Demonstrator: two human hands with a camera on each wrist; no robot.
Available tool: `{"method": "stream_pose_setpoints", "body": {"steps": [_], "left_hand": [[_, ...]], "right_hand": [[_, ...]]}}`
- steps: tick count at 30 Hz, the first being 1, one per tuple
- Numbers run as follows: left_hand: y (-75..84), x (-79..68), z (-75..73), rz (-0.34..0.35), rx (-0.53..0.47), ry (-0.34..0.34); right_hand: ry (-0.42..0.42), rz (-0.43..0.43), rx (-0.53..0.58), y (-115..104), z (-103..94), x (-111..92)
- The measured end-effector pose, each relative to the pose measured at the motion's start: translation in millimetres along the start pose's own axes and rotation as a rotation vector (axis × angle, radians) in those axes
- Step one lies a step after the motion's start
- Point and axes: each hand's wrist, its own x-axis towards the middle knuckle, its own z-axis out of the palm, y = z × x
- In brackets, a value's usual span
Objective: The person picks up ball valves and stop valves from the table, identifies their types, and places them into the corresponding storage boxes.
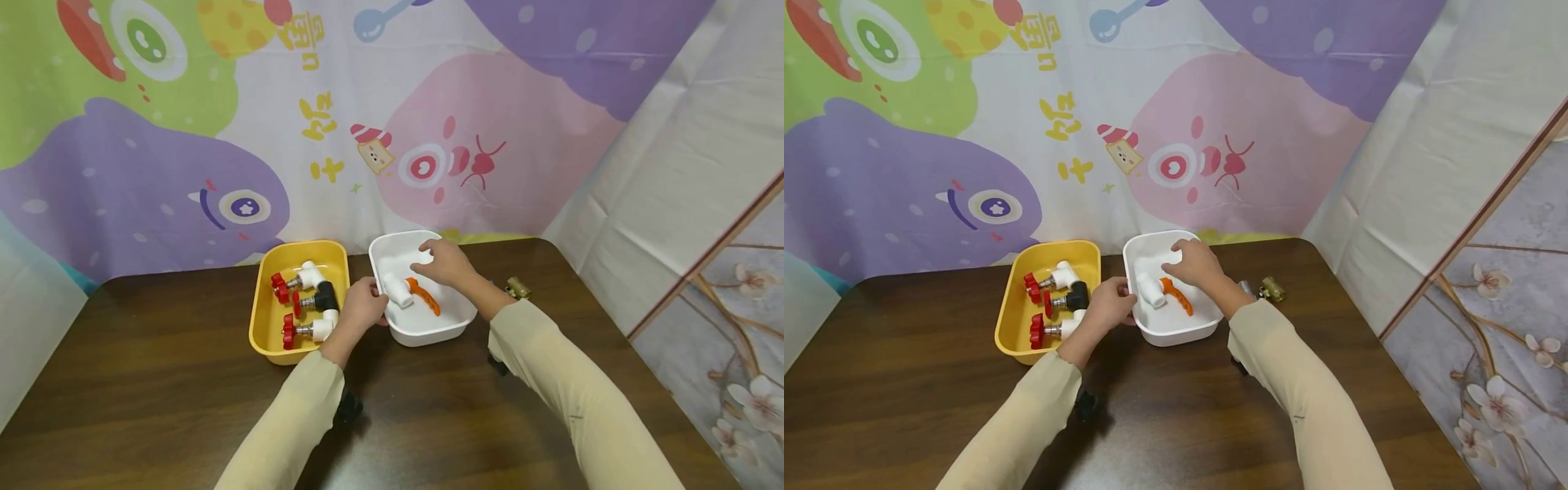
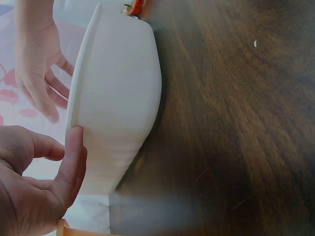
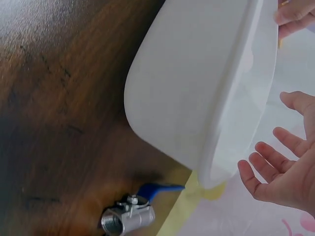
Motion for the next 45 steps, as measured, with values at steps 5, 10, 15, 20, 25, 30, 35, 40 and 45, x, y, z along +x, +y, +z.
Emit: {"method": "stream_pose_setpoints", "body": {"steps": [5, 10, 15, 20, 25, 30, 35, 40, 45], "left_hand": [[1.0, -0.5, -0.6, -0.001, 0.010, 0.003], [1.5, -1.0, -0.7, 0.001, 0.018, 0.002], [1.7, -1.0, -0.9, -0.019, 0.017, -0.005], [3.2, -1.2, -1.6, -0.043, 0.020, -0.009], [3.3, -1.3, -1.3, -0.032, 0.018, -0.009], [3.2, -1.5, -0.8, -0.035, 0.014, -0.007], [3.3, -1.6, -0.1, -0.041, 0.021, -0.008], [3.5, -1.9, 0.4, -0.049, 0.025, -0.011], [3.7, -1.9, 0.4, -0.047, 0.023, 0.002]], "right_hand": [[0.012, 0.028, 0.001, 3.1, -9.2, -2.9], [0.029, 0.037, 0.002, 9.2, -17.5, -6.2], [0.046, 0.050, 0.009, 16.8, -24.5, -9.3], [0.050, 0.092, 0.034, 24.6, -28.5, -11.4], [0.056, 0.110, 0.058, 33.7, -30.7, -14.8], [0.064, 0.134, 0.061, 42.5, -34.4, -20.4], [0.081, 0.154, 0.055, 52.3, -37.3, -26.4], [0.071, 0.183, 0.081, 67.9, -36.7, -29.2], [0.070, 0.215, 0.082, 80.8, -36.0, -30.2]]}}
